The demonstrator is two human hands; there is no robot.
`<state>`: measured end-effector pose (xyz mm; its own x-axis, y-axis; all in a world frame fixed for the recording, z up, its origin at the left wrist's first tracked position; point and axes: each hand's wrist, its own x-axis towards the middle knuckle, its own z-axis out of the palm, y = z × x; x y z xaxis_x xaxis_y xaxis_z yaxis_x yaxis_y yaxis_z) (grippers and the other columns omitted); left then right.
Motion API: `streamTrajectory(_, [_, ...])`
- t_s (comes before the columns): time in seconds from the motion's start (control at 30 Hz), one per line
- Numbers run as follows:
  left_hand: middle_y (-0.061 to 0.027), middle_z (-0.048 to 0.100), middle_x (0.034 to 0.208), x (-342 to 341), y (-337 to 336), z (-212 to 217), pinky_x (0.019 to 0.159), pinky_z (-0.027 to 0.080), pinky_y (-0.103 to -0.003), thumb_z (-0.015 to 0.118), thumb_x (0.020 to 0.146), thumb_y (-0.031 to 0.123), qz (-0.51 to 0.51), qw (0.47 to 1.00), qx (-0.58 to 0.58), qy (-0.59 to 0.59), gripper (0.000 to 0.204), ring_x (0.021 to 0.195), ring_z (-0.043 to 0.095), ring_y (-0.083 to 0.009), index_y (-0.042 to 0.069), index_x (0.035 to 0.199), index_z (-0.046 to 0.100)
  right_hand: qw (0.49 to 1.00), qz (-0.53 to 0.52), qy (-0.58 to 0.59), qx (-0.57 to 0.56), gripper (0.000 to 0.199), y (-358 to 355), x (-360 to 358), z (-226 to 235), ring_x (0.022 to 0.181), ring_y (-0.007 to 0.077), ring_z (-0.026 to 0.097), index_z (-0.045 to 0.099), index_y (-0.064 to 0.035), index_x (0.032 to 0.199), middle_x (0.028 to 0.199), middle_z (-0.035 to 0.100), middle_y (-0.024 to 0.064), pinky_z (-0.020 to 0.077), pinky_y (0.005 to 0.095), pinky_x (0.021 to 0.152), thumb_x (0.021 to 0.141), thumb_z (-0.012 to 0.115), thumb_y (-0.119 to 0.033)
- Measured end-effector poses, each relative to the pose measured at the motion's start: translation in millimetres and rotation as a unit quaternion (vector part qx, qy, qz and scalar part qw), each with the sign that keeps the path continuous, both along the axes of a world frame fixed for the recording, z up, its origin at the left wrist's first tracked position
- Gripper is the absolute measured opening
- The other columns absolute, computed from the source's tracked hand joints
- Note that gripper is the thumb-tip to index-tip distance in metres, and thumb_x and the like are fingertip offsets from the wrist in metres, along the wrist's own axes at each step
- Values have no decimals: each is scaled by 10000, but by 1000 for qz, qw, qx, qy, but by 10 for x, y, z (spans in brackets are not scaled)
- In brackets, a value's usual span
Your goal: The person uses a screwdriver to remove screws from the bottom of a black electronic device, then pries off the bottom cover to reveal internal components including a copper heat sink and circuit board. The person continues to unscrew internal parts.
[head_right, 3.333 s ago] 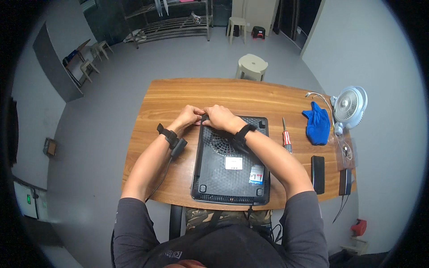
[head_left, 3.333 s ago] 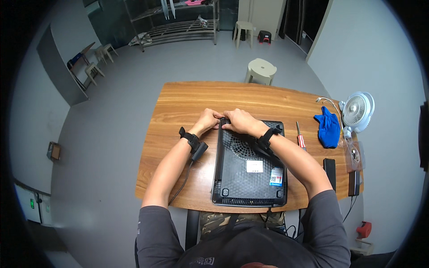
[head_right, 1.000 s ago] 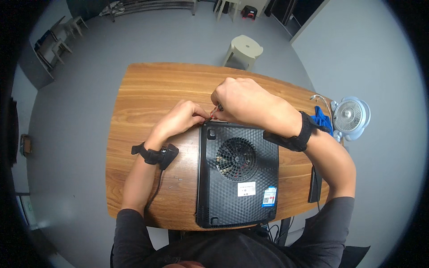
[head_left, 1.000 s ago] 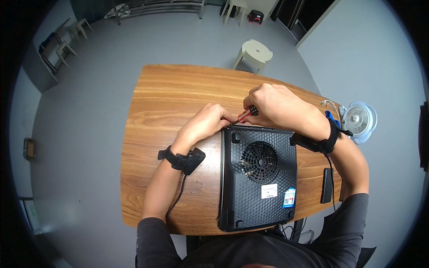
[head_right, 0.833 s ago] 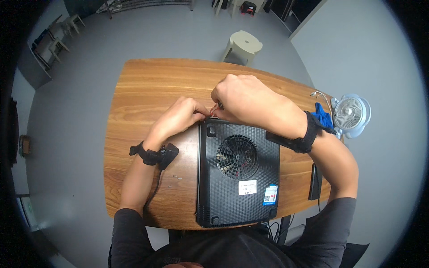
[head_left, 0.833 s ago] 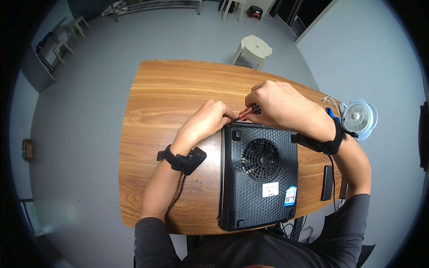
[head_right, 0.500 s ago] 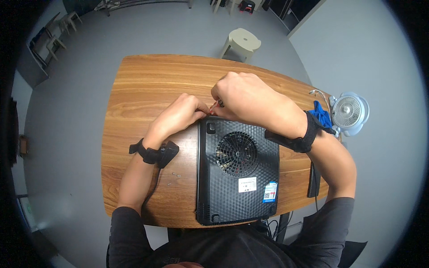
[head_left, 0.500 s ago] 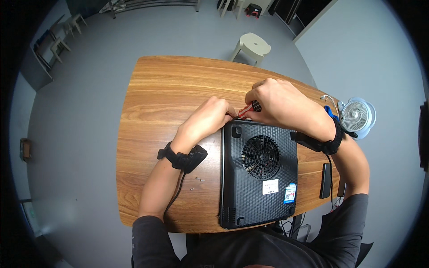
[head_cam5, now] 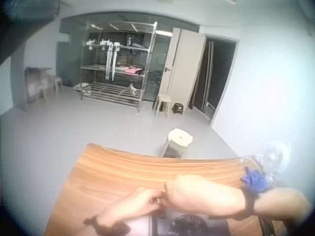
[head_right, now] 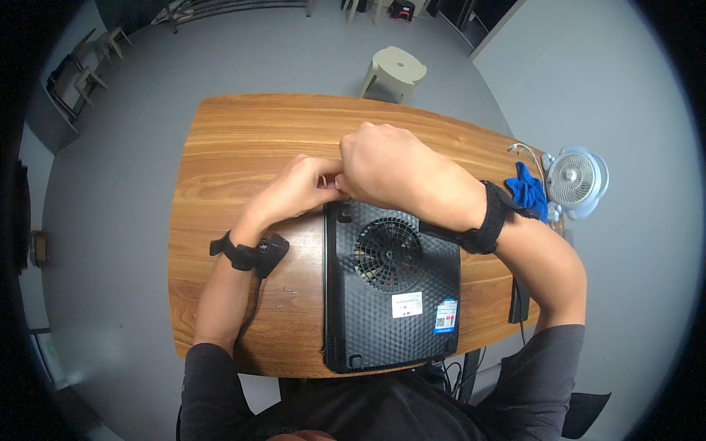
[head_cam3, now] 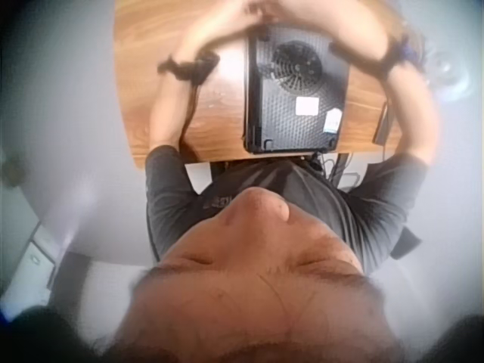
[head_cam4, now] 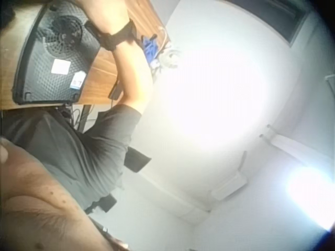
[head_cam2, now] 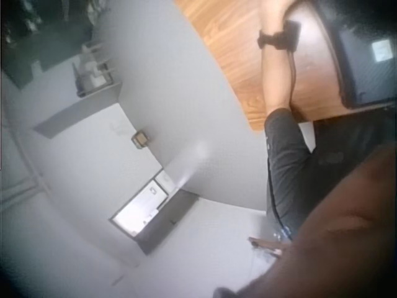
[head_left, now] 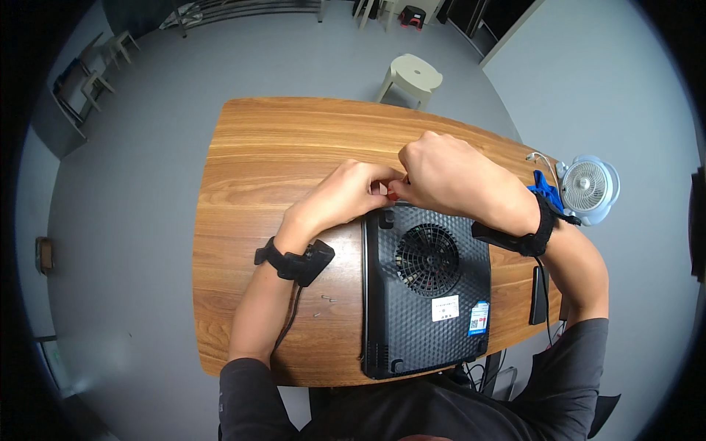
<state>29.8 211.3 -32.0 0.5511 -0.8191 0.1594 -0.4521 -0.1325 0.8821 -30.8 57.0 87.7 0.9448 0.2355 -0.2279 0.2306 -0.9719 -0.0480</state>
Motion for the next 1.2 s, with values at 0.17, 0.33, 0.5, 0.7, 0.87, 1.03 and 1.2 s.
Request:
streamTrajectory(0.17, [-205,726,847,-1,4,87,732,540,-392,736,822,111,-6,1000,-1,16,225,764,709,-310,-55,969,699,998,43,-33,12,293,-22,-17,-101,679,401,697,692,37,746,683,673,234,564,466,640,830,733,-241])
streamTrajectory(0.33, [-197,706,828,2,-27,5,699,535,-403,793,782,104,16,996,-78,-33,223,749,699,-306,-40,919,692,991,60,-108,50,423,-116,-29,-52,654,387,704,702,38,709,661,672,224,587,461,652,901,677,-338])
streamTrajectory(0.5, [-139,660,781,-41,-72,33,680,509,-392,832,742,101,91,992,-45,-70,272,699,617,-259,-27,857,622,994,31,-101,-2,411,-128,-119,25,682,400,688,660,23,865,653,661,188,561,473,640,917,696,-383])
streamTrajectory(0.7, [-138,666,850,-56,17,214,740,505,-371,827,758,116,37,999,-16,14,287,771,631,-236,-31,911,633,978,130,-113,121,297,-211,-193,-28,764,425,675,596,-31,1054,853,650,195,553,477,666,909,707,-265])
streamTrajectory(0.87, [-77,606,741,-36,-57,44,638,481,-347,838,780,167,69,992,-82,-63,300,676,576,-182,-5,883,615,993,74,-56,69,341,-205,-214,86,797,408,686,604,-34,1081,878,664,212,553,475,678,942,691,-333])
streamTrajectory(1.03, [-134,632,794,-46,-86,-3,660,492,-372,830,780,159,29,992,-107,-63,314,684,603,-244,-21,954,641,998,-18,-46,49,320,-167,-246,26,808,399,699,626,-20,1032,836,712,198,548,483,699,938,695,-318])
streamTrajectory(1.2, [-128,638,770,12,-10,62,666,497,-369,804,810,136,-19,997,-77,-9,261,678,601,-256,-23,969,671,974,103,-111,170,306,-319,-302,-38,765,412,682,628,-18,1000,797,699,182,538,489,682,915,710,-301])
